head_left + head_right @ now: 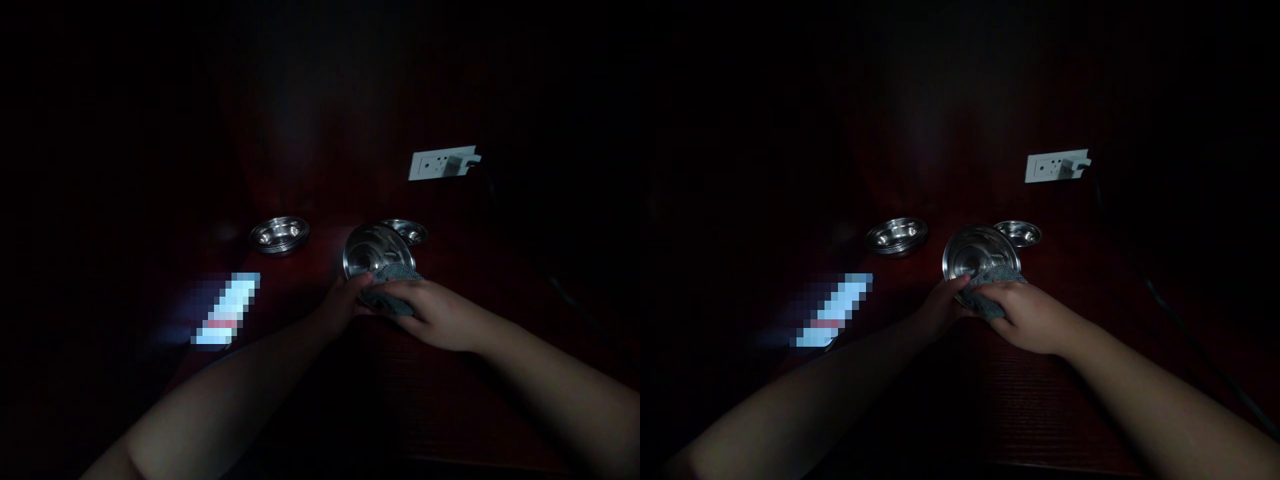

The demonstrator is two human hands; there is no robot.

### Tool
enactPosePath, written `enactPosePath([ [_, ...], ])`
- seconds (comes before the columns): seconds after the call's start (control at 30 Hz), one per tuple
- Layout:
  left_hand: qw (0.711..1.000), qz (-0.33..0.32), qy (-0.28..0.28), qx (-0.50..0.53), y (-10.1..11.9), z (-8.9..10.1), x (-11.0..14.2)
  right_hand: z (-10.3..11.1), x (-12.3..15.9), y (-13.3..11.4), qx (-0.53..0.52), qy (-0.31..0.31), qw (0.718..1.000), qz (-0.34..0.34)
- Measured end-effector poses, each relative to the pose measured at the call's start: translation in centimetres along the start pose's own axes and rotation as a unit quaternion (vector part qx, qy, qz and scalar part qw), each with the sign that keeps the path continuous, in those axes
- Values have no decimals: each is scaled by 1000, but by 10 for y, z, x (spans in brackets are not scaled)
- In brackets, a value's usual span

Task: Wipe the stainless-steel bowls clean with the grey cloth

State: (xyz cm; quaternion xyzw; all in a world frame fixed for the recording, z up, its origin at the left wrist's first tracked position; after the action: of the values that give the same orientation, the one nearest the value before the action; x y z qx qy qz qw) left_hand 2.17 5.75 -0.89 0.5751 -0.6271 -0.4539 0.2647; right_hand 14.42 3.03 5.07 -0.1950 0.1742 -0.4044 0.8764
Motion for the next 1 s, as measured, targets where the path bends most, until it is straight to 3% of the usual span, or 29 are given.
enactPosePath([
  [0.33,999,3,14,33,-1,-1,0,0,4,-4,-13,13,1000,20],
  [0.53,996,23,50,71,1,-6,2,2,7,-9,-8,7,997,74],
  [0.73,995,0,82,60,4,-2,0,2,9,-6,-21,-2,994,111],
  [1.0,996,1,50,69,-3,0,-3,1,1,-2,-2,41,998,53],
])
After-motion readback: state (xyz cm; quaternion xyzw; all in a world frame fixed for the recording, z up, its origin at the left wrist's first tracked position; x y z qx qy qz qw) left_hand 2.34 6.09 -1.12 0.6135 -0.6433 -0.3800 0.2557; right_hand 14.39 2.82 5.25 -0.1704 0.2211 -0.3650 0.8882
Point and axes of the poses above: each hand's wrist, its own x-axis away from the middle knuckle, its own z-axis out of the back of the hand, y = z × x, the point moved 5 cm from there along -x, towards the middle knuckle, and after that the axes turned 14 degrees about -z, right-handed, at the moved point
